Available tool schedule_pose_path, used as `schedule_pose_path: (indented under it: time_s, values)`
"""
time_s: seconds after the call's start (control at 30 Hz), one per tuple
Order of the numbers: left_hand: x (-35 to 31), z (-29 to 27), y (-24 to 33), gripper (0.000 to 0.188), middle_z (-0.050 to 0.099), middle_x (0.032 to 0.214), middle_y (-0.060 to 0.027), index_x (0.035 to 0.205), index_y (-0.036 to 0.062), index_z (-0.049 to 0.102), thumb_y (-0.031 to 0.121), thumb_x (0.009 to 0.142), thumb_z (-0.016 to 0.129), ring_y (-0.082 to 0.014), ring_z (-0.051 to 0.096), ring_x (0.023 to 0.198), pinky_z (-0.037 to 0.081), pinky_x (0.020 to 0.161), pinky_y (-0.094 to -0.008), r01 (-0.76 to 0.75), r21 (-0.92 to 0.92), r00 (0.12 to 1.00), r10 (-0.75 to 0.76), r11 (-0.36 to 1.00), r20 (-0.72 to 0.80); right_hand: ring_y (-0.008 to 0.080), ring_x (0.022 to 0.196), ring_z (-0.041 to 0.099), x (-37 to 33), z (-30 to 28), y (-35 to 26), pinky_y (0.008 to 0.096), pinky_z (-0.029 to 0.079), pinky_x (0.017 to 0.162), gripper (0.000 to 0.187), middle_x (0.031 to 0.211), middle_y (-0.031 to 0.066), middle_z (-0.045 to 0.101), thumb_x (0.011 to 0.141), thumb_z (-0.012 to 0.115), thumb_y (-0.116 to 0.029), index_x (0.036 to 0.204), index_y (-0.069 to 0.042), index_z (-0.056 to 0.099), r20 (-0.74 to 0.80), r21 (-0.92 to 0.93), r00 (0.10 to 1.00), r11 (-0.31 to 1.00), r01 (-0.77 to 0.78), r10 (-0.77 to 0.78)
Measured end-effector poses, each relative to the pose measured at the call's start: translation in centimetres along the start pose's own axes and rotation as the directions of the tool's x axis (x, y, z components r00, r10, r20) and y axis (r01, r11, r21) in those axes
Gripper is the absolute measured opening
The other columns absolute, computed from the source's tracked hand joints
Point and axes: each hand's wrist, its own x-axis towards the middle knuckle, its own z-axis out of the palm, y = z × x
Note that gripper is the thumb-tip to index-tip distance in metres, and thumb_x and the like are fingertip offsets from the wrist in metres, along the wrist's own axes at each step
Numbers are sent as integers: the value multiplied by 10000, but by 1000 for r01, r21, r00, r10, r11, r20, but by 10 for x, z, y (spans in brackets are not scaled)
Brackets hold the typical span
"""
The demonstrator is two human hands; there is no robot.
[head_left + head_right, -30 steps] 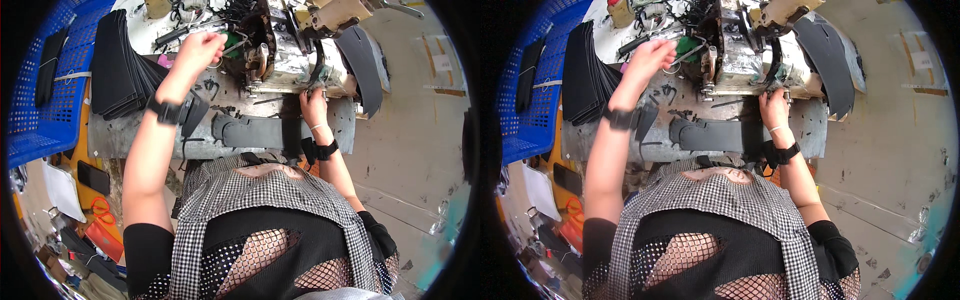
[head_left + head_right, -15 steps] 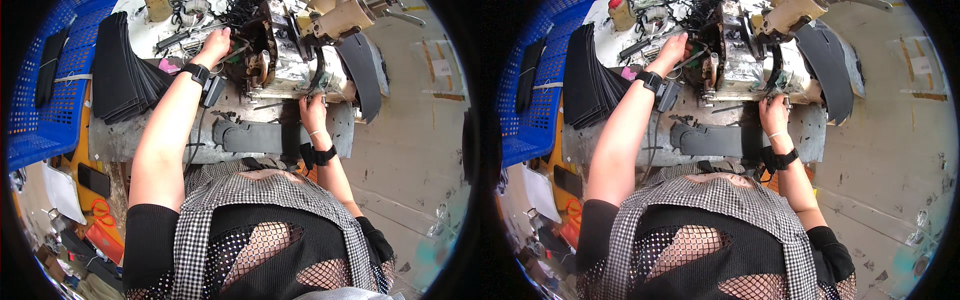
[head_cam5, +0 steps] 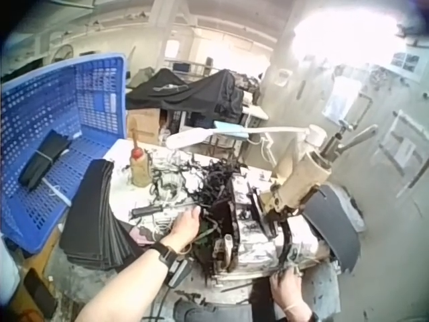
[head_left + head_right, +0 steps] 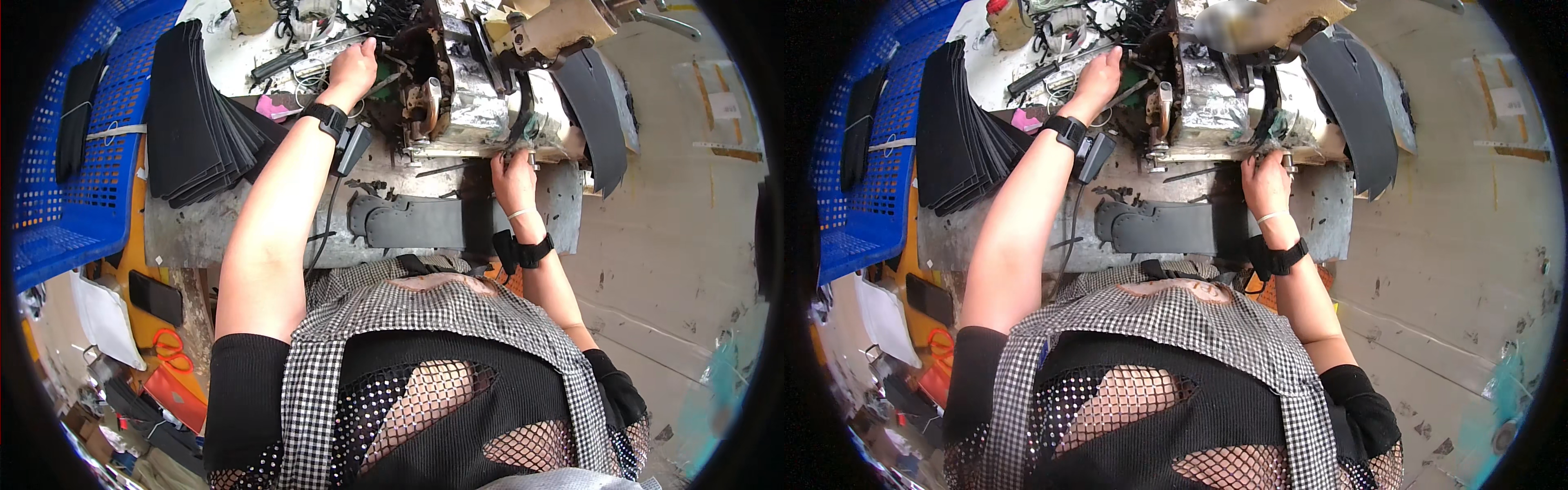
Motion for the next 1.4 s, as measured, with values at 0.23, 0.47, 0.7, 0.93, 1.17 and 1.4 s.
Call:
schedule_pose_path:
  time_s: [0.23, 0.47, 0.7, 0.93, 1.17, 1.4]
  values:
    - [-3, 2, 4, 618, 636, 900, -284, 881, -38, 654, 465, 964, 306, -447, 594, 922, 458, 839, -497, 31, 45, 999, -29, 999, -28, 448, 707, 611, -1, -2, -2, 501, 495, 649, 375, 724, 286, 609, 872, 553, -259, 950, 84, 425, 0, -9, 1000, 1000, -10, 10]
    - [0, 4, 6, 632, 637, 874, -283, 838, -29, 667, 477, 960, 307, -447, 600, 909, 457, 833, -498, 41, 61, 998, -37, 997, -53, 451, 715, 612, 0, -3, -2, 506, 496, 658, 370, 728, 292, 610, 873, 554, -261, 956, 75, 423, 14, 11, 999, 999, -36, 36]
    - [5, -5, 8, 585, 622, 670, -104, 777, -3, 594, 562, 891, 494, -182, 563, 495, 418, 445, -299, 269, -404, 945, -158, 874, 287, 438, 695, 616, -10, -31, -3, 489, 504, 636, 416, 713, 251, 617, 841, 615, -311, 1019, 27, 450, 110, 13, 994, 1000, 17, -19]
    - [9, -13, 7, 277, 563, 692, -11, 863, 77, 547, 346, 917, 587, -75, 467, 528, 368, 456, -216, 421, -641, 885, -137, 641, 445, 194, 814, 586, 34, -153, 7, 321, 474, 693, 402, 837, 67, 600, 705, 777, -261, 1016, -71, 607, -253, 66, 958, 985, 160, -138]
    - [15, -9, 10, 197, 535, 657, 3, 889, 72, 522, 257, 926, 578, -61, 433, 490, 320, 406, -212, 379, -638, 897, -95, 670, 433, 373, 1185, 446, 86, -142, 75, 435, 364, 1020, 836, 1300, 186, 458, 626, 778, -435, 1331, -138, 440, -237, -221, 948, 962, 162, -214]
    - [7, -8, 9, 95, 530, 702, 41, 919, 116, 535, 185, 904, 599, -53, 476, 573, 362, 467, -208, 289, -629, 936, -76, 721, 343, 363, 1184, 457, 112, -145, 93, 441, 388, 993, 764, 1265, 161, 507, 657, 720, -482, 1299, -147, 477, -194, -140, 978, 989, 50, -77]
